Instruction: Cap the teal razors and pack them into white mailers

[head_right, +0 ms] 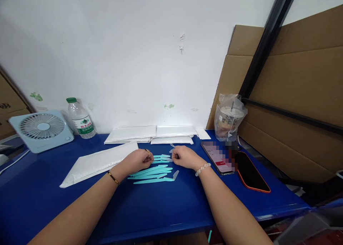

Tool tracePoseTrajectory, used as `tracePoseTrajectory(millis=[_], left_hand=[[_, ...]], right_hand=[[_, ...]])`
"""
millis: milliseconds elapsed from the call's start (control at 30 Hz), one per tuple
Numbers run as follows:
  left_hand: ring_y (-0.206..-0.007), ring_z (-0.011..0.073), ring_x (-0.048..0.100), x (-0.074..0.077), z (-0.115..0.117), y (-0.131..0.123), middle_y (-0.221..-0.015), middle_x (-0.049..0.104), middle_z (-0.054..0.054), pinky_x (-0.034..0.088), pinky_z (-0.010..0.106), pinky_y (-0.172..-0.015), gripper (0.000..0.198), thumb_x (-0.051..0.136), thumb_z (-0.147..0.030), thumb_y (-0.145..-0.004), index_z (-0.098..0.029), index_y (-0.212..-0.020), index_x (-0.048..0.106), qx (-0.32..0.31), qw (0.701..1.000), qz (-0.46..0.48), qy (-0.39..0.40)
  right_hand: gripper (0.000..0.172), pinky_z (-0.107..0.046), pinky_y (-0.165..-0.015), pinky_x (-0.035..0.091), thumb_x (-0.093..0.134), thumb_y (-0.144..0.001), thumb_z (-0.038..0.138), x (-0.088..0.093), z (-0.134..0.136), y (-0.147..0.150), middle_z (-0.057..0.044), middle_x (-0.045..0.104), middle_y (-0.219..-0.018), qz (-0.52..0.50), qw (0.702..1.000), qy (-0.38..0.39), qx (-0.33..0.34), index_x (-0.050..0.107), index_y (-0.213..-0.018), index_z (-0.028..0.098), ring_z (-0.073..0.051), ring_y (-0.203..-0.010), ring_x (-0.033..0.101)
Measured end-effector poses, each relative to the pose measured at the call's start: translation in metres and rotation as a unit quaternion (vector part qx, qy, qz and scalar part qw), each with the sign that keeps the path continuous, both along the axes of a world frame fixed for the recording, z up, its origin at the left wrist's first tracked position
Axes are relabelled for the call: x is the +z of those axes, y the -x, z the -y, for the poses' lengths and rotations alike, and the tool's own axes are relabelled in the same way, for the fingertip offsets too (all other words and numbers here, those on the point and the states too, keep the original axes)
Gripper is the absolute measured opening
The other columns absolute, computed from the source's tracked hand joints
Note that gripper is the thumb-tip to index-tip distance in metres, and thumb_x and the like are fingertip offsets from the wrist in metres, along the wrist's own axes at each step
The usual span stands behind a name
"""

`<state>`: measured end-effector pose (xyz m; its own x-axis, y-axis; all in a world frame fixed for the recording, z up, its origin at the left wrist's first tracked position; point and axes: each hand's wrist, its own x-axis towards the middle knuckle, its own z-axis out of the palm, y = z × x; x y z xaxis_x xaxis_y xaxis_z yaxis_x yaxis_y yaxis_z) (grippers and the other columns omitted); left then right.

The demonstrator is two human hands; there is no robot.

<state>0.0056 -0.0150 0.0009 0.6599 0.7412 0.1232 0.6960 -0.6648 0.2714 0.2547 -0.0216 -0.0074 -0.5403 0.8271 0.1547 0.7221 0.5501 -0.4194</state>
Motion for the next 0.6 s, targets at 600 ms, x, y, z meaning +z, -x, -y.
tracePoseTrajectory(millis=[600], left_hand=[[-0.081, 0.0169, 0.057, 0.002, 0.000, 0.002, -0.092, 0.063, 0.002, 0.039, 0.024, -0.064, 0.025, 0.053, -0.036, -0.079, -0.023, -0.098, 0.062, 0.030, 0.999, 0.044, 0.006]], right_hand=[[0.012, -0.023, -0.063, 0.040, 0.055, -0.080, 0.020, 0.004, -0.002, -0.002, -0.003, 0.062, -0.080, -0.038, 0.999, -0.023, -0.022, 0.067, -0.078, 0.018, -0.013, -0.069, 0.055]])
